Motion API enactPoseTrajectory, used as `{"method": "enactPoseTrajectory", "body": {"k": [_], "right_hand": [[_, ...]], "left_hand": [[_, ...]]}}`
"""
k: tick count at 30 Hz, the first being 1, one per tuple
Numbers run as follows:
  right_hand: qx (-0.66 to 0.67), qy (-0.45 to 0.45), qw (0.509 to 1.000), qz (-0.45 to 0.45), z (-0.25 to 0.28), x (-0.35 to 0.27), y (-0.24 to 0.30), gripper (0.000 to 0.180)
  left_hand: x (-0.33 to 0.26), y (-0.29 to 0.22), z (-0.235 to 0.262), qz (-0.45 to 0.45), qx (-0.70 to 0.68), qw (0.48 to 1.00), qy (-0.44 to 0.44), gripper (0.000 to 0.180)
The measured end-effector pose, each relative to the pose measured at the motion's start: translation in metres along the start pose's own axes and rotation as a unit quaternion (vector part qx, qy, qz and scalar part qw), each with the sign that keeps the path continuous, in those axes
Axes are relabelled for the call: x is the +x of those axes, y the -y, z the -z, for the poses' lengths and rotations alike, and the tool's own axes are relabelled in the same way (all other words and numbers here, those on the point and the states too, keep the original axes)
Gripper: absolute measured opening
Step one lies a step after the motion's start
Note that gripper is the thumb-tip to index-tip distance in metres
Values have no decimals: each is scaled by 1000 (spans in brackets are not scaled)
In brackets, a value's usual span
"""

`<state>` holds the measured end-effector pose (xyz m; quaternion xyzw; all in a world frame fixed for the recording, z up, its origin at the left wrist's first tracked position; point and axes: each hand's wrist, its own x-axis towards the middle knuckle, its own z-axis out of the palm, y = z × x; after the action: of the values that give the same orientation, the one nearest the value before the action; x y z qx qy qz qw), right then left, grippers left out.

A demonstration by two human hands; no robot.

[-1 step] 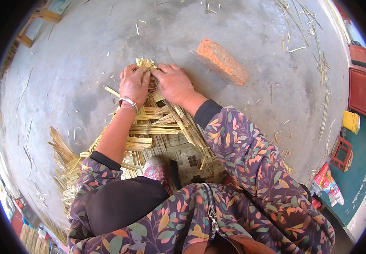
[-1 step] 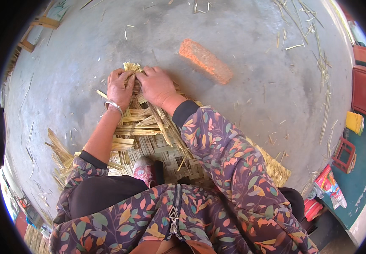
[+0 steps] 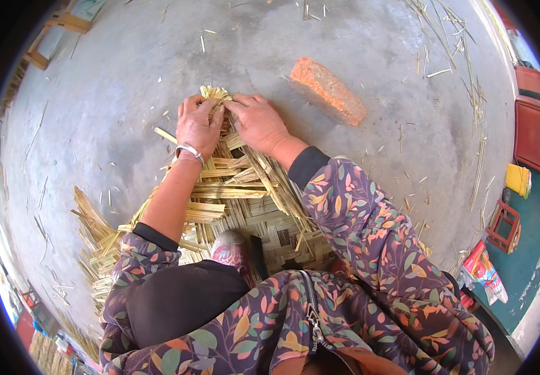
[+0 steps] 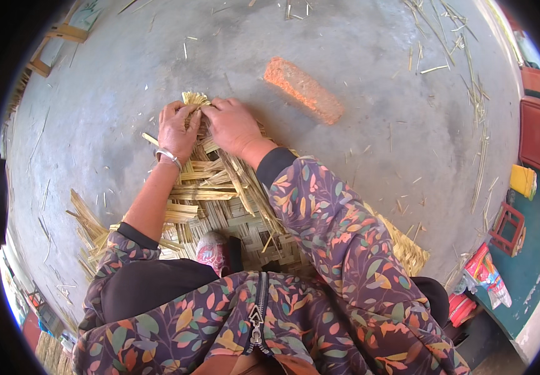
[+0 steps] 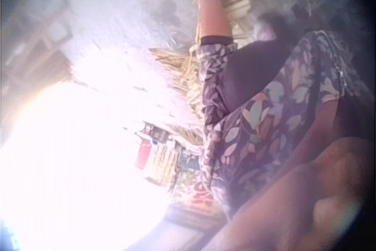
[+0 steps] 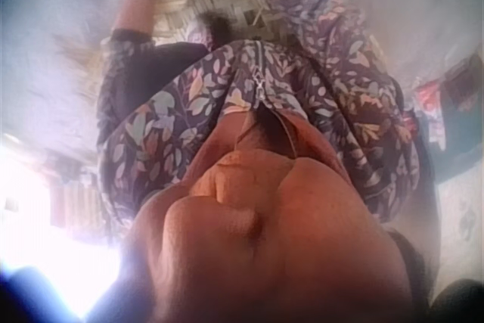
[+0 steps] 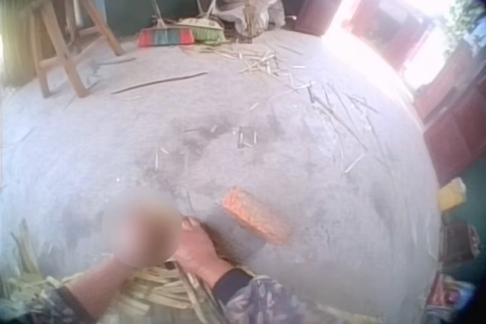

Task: The person weaves a mat from dried palm leaves on the floor, interlacing strips by hand and periodically tapping the surface with a brick to compact the weave. The mat grows in size as more strips are added.

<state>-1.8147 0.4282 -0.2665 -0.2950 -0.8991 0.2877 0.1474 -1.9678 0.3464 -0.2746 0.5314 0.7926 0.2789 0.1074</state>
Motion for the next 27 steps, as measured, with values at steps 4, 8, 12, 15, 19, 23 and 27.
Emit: {"method": "enactPoseTrajectory", "body": {"k": [4,8,12,15,19,23,27], "right_hand": [[99,12,995,-12,4,-15,-14,38],[-30,-6,999,12,-12,-32,-5,44],[-169,-55,984,31,-34,-42,11,47],[-160,-41,986,16,-35,-46,16,50],[40,-5,998,-54,-10,-60,24,53],[22,35,997,-65,22,-109,48,61],[-75,103,991,-33,30,-143,67,76]], "left_hand": [[-1,-1,-10,-7,34,999,9,24],[-6,4,-18,-24,98,994,-37,25],[-15,7,-24,-29,140,988,-62,27],[-22,3,-26,-23,146,988,-53,30],[-33,-1,-16,-12,135,990,-47,30],[-43,-4,1,5,145,988,-48,32],[-46,-8,9,-10,153,986,-70,34]]}}
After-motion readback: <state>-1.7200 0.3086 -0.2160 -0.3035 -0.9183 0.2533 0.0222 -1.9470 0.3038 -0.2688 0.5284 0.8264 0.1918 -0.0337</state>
